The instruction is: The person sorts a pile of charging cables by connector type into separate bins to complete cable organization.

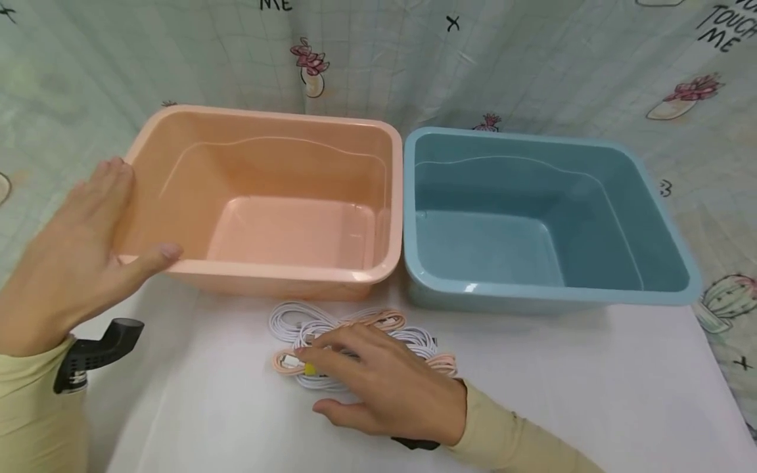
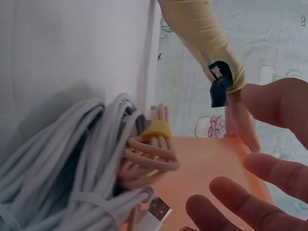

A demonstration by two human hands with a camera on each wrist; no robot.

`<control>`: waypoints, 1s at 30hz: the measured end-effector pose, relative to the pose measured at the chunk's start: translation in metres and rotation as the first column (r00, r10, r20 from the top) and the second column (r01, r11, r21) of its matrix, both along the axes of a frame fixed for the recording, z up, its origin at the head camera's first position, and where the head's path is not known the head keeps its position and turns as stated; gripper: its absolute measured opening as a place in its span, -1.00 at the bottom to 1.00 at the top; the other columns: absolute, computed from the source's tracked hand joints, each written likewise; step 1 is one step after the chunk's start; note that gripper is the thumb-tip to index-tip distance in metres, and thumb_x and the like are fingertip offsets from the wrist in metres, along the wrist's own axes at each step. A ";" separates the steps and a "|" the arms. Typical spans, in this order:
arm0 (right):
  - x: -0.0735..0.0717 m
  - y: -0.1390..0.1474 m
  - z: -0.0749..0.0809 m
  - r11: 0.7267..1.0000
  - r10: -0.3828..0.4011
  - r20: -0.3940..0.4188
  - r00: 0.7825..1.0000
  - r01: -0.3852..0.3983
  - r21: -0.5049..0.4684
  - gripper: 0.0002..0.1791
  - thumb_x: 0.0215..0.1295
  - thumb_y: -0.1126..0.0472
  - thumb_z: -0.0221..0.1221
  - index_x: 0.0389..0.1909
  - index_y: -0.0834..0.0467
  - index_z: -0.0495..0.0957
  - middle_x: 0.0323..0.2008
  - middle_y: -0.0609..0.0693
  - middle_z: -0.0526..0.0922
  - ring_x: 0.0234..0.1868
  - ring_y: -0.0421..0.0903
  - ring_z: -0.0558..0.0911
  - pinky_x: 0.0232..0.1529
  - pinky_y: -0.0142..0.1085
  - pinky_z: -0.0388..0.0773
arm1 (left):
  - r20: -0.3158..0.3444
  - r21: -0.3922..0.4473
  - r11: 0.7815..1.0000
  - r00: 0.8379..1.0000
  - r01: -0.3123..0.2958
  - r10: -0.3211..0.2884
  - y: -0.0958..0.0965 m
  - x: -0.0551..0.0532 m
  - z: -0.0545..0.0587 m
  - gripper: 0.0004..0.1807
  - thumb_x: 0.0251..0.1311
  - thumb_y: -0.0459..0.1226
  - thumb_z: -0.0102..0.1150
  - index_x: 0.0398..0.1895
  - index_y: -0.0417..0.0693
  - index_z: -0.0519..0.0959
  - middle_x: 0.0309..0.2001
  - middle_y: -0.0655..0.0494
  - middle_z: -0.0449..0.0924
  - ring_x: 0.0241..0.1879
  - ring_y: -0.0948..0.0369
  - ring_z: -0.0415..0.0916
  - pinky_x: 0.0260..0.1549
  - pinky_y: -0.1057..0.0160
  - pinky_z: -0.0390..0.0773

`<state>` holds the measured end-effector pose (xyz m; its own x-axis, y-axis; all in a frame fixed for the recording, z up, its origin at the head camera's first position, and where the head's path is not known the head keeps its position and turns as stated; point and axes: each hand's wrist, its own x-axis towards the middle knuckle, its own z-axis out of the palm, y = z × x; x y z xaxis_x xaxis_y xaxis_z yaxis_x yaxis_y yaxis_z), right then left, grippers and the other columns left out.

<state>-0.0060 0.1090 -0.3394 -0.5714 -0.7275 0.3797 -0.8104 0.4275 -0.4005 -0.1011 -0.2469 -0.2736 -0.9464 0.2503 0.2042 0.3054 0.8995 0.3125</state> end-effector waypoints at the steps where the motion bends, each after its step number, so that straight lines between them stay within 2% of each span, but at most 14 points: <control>1: 0.000 -0.001 -0.001 1.000 0.000 0.001 1.000 0.000 0.007 -0.37 0.16 -0.05 0.33 0.27 -0.11 0.43 0.14 -0.23 0.51 0.15 -0.30 0.50 0.16 -0.44 0.49 | -0.003 -0.005 1.000 1.000 -0.002 0.002 0.000 0.001 0.000 0.12 0.13 0.22 0.14 0.55 -0.15 -0.18 0.58 -0.06 -0.25 0.61 -0.02 -0.30 0.60 0.03 -0.27; 8: 0.000 -0.005 -0.010 0.998 0.010 -0.025 1.000 -0.009 0.068 -0.46 0.14 -0.03 0.34 0.18 -0.10 0.49 0.07 -0.22 0.54 0.08 -0.28 0.53 0.10 -0.44 0.54 | -0.023 -0.040 0.999 1.000 -0.021 0.020 -0.003 0.005 -0.001 0.12 0.16 0.23 0.11 0.54 -0.21 -0.17 0.58 -0.11 -0.24 0.60 -0.03 -0.31 0.59 0.01 -0.29; 15: -0.001 -0.003 -0.015 0.995 0.016 -0.069 0.997 -0.009 0.096 -0.50 0.12 0.06 0.39 0.11 -0.05 0.54 0.02 -0.17 0.57 0.01 -0.24 0.56 0.02 -0.42 0.57 | -0.055 -0.050 0.999 0.998 0.008 -0.011 0.001 0.001 -0.004 0.12 0.15 0.28 0.07 0.54 -0.23 -0.12 0.56 -0.22 -0.14 0.57 -0.15 -0.16 0.57 -0.10 -0.17; 23: -0.002 -0.001 -0.017 0.992 0.005 -0.061 0.998 0.003 0.123 -0.59 0.10 0.17 0.40 0.01 -0.03 0.60 -0.06 -0.19 0.60 -0.03 -0.25 0.56 0.00 -0.45 0.57 | -0.048 -0.058 0.998 0.999 0.004 -0.007 0.002 0.000 -0.002 0.11 0.16 0.28 0.05 0.54 -0.22 -0.11 0.56 -0.21 -0.15 0.58 -0.14 -0.17 0.58 -0.06 -0.19; 30: -0.002 -0.002 -0.019 0.996 0.028 -0.081 0.996 -0.020 0.091 -0.62 0.12 0.28 0.37 -0.01 0.03 0.62 -0.15 -0.16 0.62 -0.10 -0.28 0.60 -0.07 -0.53 0.59 | -0.027 -0.073 0.997 1.000 -0.003 0.001 0.003 0.002 0.000 0.10 0.17 0.24 0.07 0.55 -0.19 -0.17 0.58 -0.11 -0.23 0.59 -0.09 -0.25 0.59 -0.04 -0.24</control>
